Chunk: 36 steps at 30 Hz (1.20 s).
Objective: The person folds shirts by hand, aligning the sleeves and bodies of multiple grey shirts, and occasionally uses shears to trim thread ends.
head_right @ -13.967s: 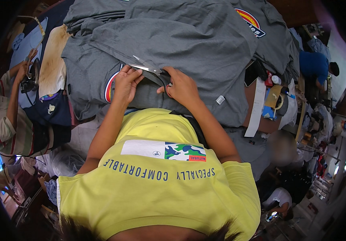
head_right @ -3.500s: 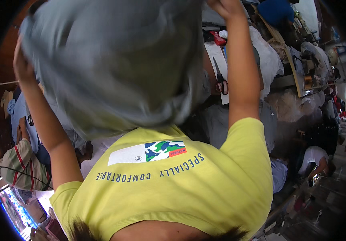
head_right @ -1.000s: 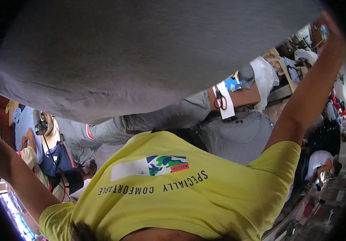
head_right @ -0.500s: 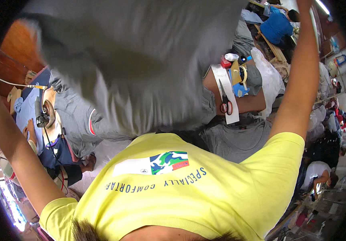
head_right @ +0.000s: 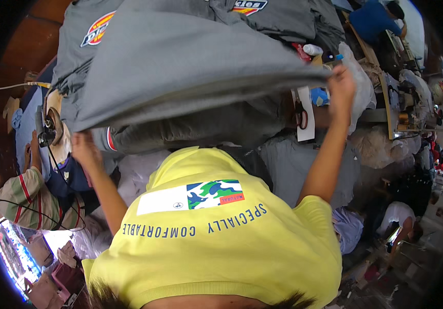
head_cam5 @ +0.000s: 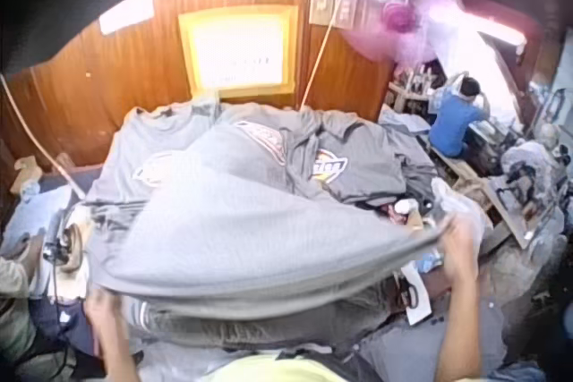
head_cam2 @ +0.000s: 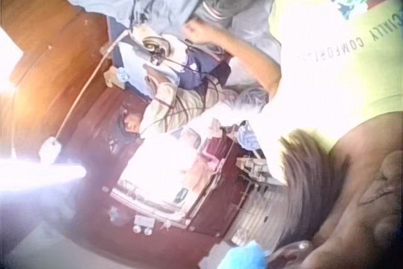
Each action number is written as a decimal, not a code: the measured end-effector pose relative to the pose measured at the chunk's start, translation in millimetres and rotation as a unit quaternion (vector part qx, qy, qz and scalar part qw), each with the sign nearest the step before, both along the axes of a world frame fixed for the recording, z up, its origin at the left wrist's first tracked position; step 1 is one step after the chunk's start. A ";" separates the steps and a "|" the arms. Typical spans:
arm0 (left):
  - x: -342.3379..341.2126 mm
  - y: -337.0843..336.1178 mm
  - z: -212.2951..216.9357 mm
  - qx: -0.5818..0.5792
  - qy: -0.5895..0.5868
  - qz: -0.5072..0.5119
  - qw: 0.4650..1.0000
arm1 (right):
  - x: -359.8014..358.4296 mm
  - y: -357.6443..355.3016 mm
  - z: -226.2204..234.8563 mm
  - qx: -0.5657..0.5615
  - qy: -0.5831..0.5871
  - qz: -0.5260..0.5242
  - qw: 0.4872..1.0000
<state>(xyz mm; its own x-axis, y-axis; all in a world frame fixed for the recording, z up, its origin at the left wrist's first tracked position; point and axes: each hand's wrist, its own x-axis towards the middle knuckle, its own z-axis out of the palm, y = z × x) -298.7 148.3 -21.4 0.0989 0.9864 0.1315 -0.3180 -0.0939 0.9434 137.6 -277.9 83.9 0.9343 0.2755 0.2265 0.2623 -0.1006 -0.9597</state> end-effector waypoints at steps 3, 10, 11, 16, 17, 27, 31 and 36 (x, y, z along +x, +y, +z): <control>-20.8 -27.7 -73.7 -0.134 0.051 -0.024 0.989 | -29.8 -31.4 -118.1 -0.043 0.116 0.053 0.991; -21.7 -37.9 -56.9 -0.231 -0.077 -0.149 0.958 | -112.1 -27.3 -167.7 -0.055 0.165 0.056 0.983; -16.7 -37.8 -50.4 -0.236 -0.030 -0.141 0.961 | -111.2 -28.5 -175.5 -0.045 0.114 0.059 0.991; -27.6 -25.4 -71.1 -0.219 0.086 -0.130 0.963 | -97.1 -47.8 -206.8 -0.029 0.035 -0.076 0.996; -31.6 -26.1 -73.5 -0.229 0.069 -0.123 0.963 | -97.6 -53.1 -213.3 -0.021 0.071 -0.122 0.990; -44.3 -26.6 -84.3 -0.255 0.037 -0.129 0.958 | -128.8 -28.5 -216.0 0.154 0.238 -0.152 0.947; -41.0 -28.4 -83.2 -0.254 0.051 -0.116 0.959 | -127.3 -34.6 -221.8 0.135 0.231 -0.141 0.953; -45.4 -22.7 -86.4 -0.253 0.037 -0.119 0.959 | -128.1 -35.6 -224.1 0.062 0.092 -0.190 0.976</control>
<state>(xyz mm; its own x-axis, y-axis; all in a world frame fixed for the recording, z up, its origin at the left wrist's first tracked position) -344.0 125.6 -107.9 0.3191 0.8706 -0.3744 -0.2043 0.4490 0.8699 9.5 -313.5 -140.2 0.9916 -0.1173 0.0547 0.0506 -0.0380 -0.9980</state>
